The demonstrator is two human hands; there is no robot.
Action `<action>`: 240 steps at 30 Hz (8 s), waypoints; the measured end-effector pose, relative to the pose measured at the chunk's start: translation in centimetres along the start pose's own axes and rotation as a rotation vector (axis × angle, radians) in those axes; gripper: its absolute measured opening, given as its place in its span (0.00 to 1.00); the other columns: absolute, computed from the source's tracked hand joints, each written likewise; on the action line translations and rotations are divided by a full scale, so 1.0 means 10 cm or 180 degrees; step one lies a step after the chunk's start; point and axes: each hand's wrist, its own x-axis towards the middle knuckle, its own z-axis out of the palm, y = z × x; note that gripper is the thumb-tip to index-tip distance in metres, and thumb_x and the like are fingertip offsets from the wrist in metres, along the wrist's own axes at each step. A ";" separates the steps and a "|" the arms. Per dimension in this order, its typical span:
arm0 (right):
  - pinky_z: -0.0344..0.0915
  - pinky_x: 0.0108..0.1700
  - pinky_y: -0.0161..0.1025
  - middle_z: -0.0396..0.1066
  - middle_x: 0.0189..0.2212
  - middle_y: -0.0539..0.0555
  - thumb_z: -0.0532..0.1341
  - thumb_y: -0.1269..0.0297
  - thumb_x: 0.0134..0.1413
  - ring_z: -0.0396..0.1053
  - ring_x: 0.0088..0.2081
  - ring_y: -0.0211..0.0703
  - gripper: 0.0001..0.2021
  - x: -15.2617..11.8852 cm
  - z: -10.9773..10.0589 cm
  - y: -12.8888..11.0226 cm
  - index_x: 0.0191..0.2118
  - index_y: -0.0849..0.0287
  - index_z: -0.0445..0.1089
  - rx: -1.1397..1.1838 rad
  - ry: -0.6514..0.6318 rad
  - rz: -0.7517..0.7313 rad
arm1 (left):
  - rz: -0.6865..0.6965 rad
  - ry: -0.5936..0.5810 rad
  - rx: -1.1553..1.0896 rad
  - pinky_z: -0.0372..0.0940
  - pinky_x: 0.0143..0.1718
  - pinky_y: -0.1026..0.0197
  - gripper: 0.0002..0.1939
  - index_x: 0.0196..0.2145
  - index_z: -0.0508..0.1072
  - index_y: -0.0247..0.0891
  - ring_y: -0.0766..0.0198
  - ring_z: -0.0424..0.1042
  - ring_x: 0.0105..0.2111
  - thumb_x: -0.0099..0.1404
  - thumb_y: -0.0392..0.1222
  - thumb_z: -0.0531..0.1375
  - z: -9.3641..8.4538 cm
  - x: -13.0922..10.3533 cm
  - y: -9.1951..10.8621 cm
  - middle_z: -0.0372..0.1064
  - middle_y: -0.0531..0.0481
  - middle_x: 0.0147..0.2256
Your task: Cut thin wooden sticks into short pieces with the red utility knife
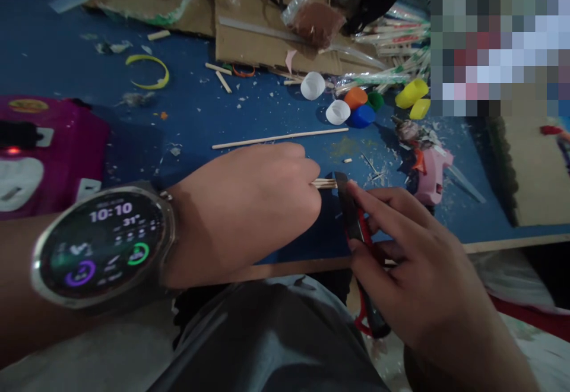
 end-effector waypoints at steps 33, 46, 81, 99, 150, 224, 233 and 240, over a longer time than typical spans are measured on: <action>0.82 0.41 0.49 0.84 0.54 0.61 0.61 0.68 0.66 0.86 0.44 0.55 0.24 0.34 -0.45 0.01 0.65 0.57 0.82 -0.0414 -0.0617 -0.0439 | -0.0131 -0.0065 0.0150 0.67 0.40 0.51 0.06 0.34 0.80 0.40 0.51 0.77 0.39 0.70 0.34 0.66 -0.02 0.09 0.02 0.76 0.47 0.34; 0.76 0.31 0.38 0.85 0.47 0.54 0.63 0.71 0.65 0.80 0.30 0.41 0.23 0.41 -0.49 -0.02 0.61 0.51 0.85 -0.0135 -0.0818 -0.0331 | 0.0003 0.0304 -0.0094 0.70 0.42 0.46 0.26 0.37 0.80 0.39 0.48 0.75 0.39 0.76 0.67 0.63 0.02 0.00 0.00 0.76 0.42 0.38; 0.81 0.39 0.47 0.79 0.49 0.61 0.62 0.72 0.65 0.78 0.33 0.46 0.29 0.04 0.07 -0.08 0.70 0.61 0.78 -0.0201 0.0218 -0.0035 | -0.0049 0.0146 -0.0182 0.67 0.42 0.48 0.26 0.37 0.78 0.41 0.50 0.73 0.38 0.77 0.68 0.64 -0.04 0.03 0.01 0.76 0.44 0.38; 0.85 0.39 0.50 0.80 0.52 0.64 0.62 0.66 0.67 0.81 0.35 0.51 0.31 -0.02 0.15 -0.19 0.73 0.60 0.74 -0.0508 0.0152 0.0004 | -0.0159 0.0189 -0.0099 0.66 0.41 0.48 0.31 0.37 0.79 0.41 0.50 0.74 0.39 0.78 0.74 0.60 -0.04 0.02 0.05 0.75 0.44 0.38; 0.83 0.54 0.52 0.76 0.53 0.62 0.57 0.69 0.73 0.80 0.54 0.57 0.35 -0.09 0.05 -0.11 0.83 0.60 0.61 0.0306 -0.0215 0.0251 | -0.0125 0.0580 0.0271 0.64 0.37 0.49 0.11 0.33 0.70 0.45 0.52 0.72 0.34 0.76 0.44 0.61 0.10 0.06 0.04 0.70 0.48 0.32; 0.84 0.44 0.51 0.74 0.59 0.65 0.56 0.72 0.72 0.82 0.46 0.54 0.39 -0.39 0.12 -0.19 0.85 0.54 0.55 0.0285 -0.0372 0.0271 | -0.0282 -0.0262 0.0151 0.63 0.40 0.48 0.13 0.30 0.74 0.41 0.50 0.76 0.39 0.72 0.29 0.60 -0.04 0.16 0.04 0.76 0.46 0.35; 0.82 0.58 0.54 0.72 0.67 0.62 0.57 0.70 0.76 0.76 0.65 0.61 0.39 -0.32 0.09 -0.10 0.86 0.47 0.51 0.0369 -0.0222 0.0252 | -0.0290 -0.0271 0.0153 0.62 0.40 0.49 0.14 0.31 0.76 0.40 0.50 0.76 0.40 0.75 0.31 0.60 -0.06 0.16 0.06 0.76 0.45 0.34; 0.82 0.57 0.57 0.74 0.62 0.63 0.57 0.70 0.73 0.78 0.59 0.61 0.38 -0.22 0.14 -0.13 0.85 0.51 0.56 0.0430 -0.0198 0.0344 | -0.0160 0.0061 0.0023 0.66 0.40 0.47 0.13 0.32 0.77 0.42 0.49 0.73 0.38 0.76 0.42 0.61 -0.03 0.10 0.05 0.74 0.44 0.32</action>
